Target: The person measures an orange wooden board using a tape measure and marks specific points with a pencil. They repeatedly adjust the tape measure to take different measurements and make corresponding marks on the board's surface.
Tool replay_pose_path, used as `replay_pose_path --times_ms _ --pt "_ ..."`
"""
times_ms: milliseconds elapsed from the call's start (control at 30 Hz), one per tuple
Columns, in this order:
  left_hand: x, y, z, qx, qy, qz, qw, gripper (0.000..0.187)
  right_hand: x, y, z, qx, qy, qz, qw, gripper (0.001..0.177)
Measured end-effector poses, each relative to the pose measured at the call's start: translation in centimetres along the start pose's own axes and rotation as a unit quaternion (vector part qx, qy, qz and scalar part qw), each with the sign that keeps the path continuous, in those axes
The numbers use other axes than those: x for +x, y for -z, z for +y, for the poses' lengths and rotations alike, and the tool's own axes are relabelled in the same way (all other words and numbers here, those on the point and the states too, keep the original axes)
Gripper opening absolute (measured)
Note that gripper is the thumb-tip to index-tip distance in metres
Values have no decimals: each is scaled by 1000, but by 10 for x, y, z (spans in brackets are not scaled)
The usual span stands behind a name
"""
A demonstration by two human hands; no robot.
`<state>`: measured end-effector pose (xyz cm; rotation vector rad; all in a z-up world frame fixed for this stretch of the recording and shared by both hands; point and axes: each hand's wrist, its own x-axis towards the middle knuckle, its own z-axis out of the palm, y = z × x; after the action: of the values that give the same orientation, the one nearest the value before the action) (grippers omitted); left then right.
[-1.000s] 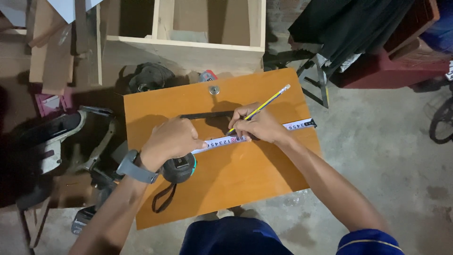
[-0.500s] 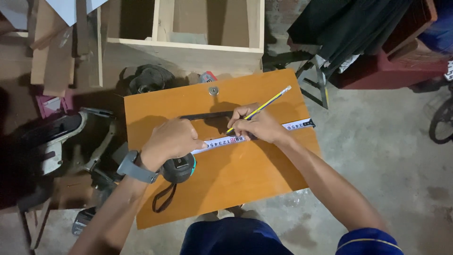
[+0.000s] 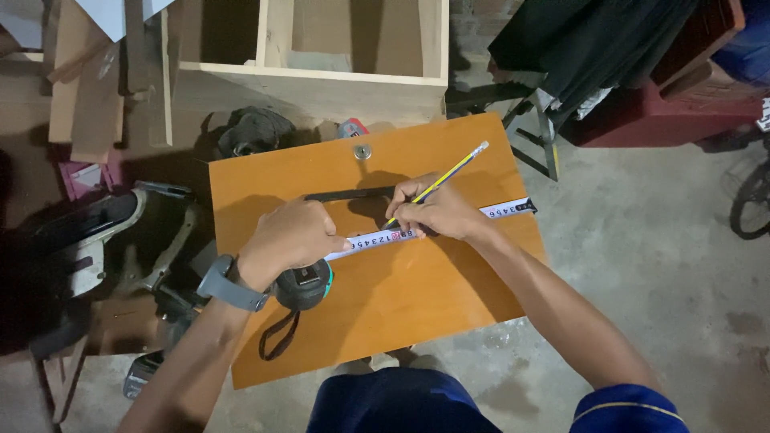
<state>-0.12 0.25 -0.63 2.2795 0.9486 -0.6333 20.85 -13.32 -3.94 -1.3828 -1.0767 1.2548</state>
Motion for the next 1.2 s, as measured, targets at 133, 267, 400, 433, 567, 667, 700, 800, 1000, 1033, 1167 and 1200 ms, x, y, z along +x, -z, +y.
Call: replay_pose_path --times_ms 133,267,400,433,567,667,700,800,1000,1033,1167,1200 --pt "0 0 0 -4 -1 2 1000 36 4 1 14 -1 1 6 1000 5" --pt "-1 -1 -1 -10 -12 5 1000 37 3 0 6 -4 13 1 1000 5" --pt "-4 -1 0 0 -9 8 1000 36 2 1 7 5 8 0 1000 4" --pt "-4 0 0 -9 -11 15 1000 37 1 0 5 8 8 2 1000 4" --pt "0 -2 -1 14 4 1 1000 29 -1 -2 -1 -4 14 4 1000 4" --pt "-2 0 0 5 4 5 1000 30 0 -3 0 0 8 7 1000 5" --pt "0 -2 -1 6 3 5 1000 30 0 -2 3 3 8 9 1000 4" --pt "1 -3 -2 13 3 3 1000 29 -1 -3 -1 4 10 6 1000 5" --pt "-7 2 5 22 21 6 1000 27 5 7 19 96 26 41 994 4" --pt "-13 5 8 24 22 10 999 27 7 12 26 143 26 45 988 6" --pt "-15 0 5 -2 21 33 999 30 -5 42 -8 162 105 107 975 14" --pt "-19 3 7 -16 21 33 999 31 -15 46 -24 23 122 146 981 20"
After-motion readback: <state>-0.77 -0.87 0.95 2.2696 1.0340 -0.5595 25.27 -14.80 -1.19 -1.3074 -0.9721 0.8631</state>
